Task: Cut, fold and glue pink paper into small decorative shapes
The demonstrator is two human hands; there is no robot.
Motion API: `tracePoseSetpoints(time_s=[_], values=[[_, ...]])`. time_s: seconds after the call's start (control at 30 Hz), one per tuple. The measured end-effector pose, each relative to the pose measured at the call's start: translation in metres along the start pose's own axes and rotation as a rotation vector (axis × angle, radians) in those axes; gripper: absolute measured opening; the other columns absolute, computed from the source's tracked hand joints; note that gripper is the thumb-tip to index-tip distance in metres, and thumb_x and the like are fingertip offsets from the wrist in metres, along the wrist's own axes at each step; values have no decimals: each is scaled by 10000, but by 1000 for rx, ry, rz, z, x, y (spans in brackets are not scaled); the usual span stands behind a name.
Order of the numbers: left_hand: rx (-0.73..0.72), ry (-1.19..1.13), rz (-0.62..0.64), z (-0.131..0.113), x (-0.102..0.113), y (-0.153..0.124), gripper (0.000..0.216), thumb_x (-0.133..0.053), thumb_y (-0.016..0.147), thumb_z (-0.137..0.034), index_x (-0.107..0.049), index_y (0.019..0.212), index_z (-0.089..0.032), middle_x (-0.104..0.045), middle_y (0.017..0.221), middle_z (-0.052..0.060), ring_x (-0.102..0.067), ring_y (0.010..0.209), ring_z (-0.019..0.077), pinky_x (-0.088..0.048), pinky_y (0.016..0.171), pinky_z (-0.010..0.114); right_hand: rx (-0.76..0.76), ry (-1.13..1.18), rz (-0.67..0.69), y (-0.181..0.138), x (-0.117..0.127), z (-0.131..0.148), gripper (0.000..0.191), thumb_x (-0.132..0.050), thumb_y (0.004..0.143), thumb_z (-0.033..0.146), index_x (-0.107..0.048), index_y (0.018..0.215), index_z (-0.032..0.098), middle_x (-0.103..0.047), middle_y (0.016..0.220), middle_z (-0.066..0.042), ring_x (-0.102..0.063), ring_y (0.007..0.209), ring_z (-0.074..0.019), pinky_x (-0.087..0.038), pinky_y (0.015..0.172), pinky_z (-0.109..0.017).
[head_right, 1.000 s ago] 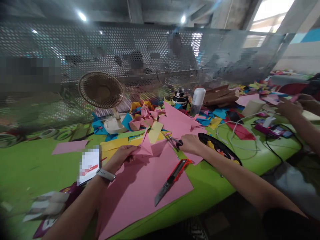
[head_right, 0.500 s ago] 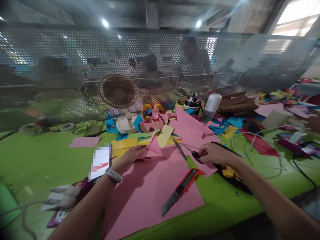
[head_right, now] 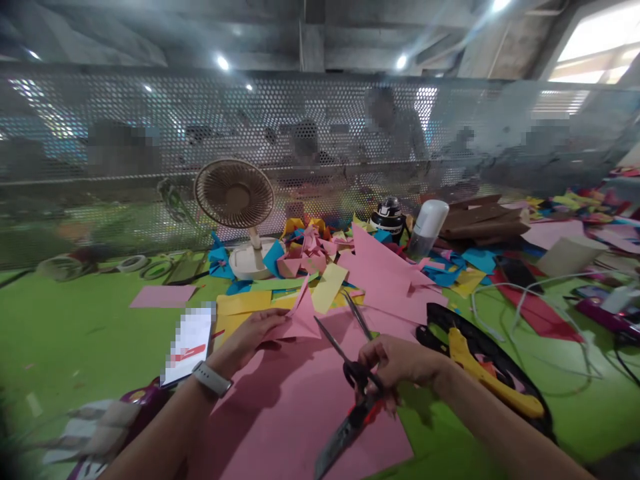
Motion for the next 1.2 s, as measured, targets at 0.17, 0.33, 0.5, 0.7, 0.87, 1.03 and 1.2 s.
tracePoseSetpoints(time_s=[0.17, 0.33, 0.5, 0.7, 0.87, 1.03, 1.2], values=[[46, 1, -38, 5, -3, 2, 284, -694, 680, -352, -654, 907, -187, -659, 856, 49, -672, 648, 204, -483, 471, 227, 10, 18, 9, 17, -7, 0, 331, -791, 516, 227, -664, 806, 127, -711, 817, -64, -670, 733, -170, -511, 575, -195], [77, -4, -28, 14, -10, 1, 299, -706, 680, -361, -643, 916, -187, -637, 917, 47, -664, 644, 186, -497, 485, 233, 25, 42, -71, 23, -10, 4, 247, -703, 587, 185, -648, 823, 138, -713, 810, -49, -644, 609, -116, -446, 465, -146], [140, -7, -60, 24, -13, -1, 326, -717, 662, -382, -629, 919, -201, -618, 873, 26, -632, 670, 171, -522, 528, 268, 24, 10, -47, 23, -12, 4, 335, -705, 548, 135, -567, 852, 160, -691, 751, -11, -637, 633, -121, -443, 491, -148], [75, 4, -83, 23, -11, -1, 308, -679, 702, -400, -643, 912, -177, -619, 887, 35, -590, 783, 177, -514, 589, 255, -1, 31, 6, 30, -10, 9, 536, -706, 507, 92, -516, 1001, 177, -605, 840, 43, -506, 479, -17, -351, 403, -101], [23, -33, -151, 18, 2, 0, 313, -659, 719, -410, -649, 936, -184, -631, 914, 46, -575, 831, 183, -490, 577, 220, -8, 161, 30, 36, -16, 6, 585, -701, 459, 49, -525, 1006, 154, -585, 749, 54, -477, 507, -26, -334, 418, -110], [29, -82, -176, 16, 12, 2, 327, -683, 704, -403, -649, 944, -183, -634, 931, 53, -577, 856, 183, -492, 578, 209, -14, 26, -136, 30, -20, 8, 473, -691, 505, 64, -523, 935, 166, -547, 633, 85, -414, 491, -26, -246, 388, -118], [43, -69, -179, 15, 14, 3, 324, -682, 705, -396, -650, 945, -181, -631, 938, 55, -570, 868, 187, -512, 585, 227, -59, -112, -139, 22, -21, 10, 382, -677, 548, 80, -560, 900, 171, -489, 569, 96, -388, 449, -31, -220, 359, -133]])
Point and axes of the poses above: each hand's wrist, its own y-axis towards the middle knuckle, its own x-axis out of the back of the hand, z = x × y, the point moved 6 cm from there along y, towards the middle knuckle
